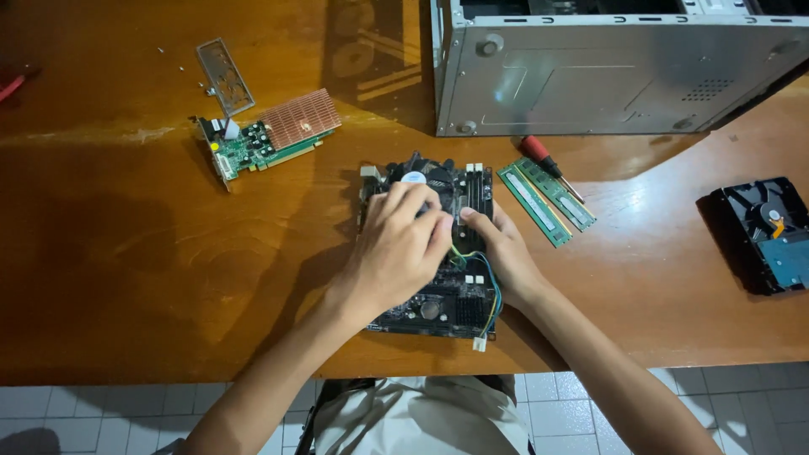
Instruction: Installing a CPU into the motherboard socket and mounting the cooling fan assembly.
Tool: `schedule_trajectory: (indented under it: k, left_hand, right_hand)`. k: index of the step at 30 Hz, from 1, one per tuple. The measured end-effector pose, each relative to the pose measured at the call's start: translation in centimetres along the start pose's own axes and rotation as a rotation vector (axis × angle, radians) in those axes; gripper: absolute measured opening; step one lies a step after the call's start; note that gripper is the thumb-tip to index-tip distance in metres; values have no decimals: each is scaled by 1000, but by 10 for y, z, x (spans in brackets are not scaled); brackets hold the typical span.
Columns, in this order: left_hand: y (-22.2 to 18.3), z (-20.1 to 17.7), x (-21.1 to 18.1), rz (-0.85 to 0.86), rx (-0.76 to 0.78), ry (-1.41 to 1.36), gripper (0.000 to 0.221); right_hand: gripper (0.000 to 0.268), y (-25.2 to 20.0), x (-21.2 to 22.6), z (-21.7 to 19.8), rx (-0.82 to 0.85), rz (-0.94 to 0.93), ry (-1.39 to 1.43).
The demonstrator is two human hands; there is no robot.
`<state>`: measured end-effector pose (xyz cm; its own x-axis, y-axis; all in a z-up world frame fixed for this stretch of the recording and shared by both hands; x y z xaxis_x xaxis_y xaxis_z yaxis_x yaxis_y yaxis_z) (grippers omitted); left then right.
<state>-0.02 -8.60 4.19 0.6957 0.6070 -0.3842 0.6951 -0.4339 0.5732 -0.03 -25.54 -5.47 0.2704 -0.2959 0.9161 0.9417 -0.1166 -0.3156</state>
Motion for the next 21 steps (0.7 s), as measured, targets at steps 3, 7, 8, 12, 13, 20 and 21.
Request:
schedule_trajectory:
  k: [3,7,8,12,13,20,21]
  left_hand:
    - [4,15,15,-106,-37,-84,41]
    - [17,6,11,-132,-20,-69,32]
    - [22,5,9,-180,35,-49,25]
    - [27,4,2,-190,119,12,18]
    - [26,5,2,-190,120,11,18]
    - [19,8,3,-145,90,-52,19]
    - [18,7,2,-124,79,-53,20]
  right_hand:
    - [41,-3,5,6,-56,101,93]
    - [41,-1,1,6,-21,52,84]
    - [42,2,-4,3,-18,36,64]
    - [34,1,-6,1,6,-36,-6]
    - [34,1,-5,1,6,-35,-6]
    - [30,-3,6,5,15,-110,-81]
    - [30,-4,9,6,14,-127,-87]
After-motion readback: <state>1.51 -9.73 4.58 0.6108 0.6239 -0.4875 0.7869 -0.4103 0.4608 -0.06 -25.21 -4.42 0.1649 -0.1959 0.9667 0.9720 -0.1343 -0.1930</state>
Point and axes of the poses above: each hand's wrist, its own y-axis towards the middle knuckle, its own z-axis out of the palm, x = y × z, the point moved 3 cm from there along y, towards the middle knuckle, and after that the axes turned 5 degrees about -x, right-handed, at the moved point
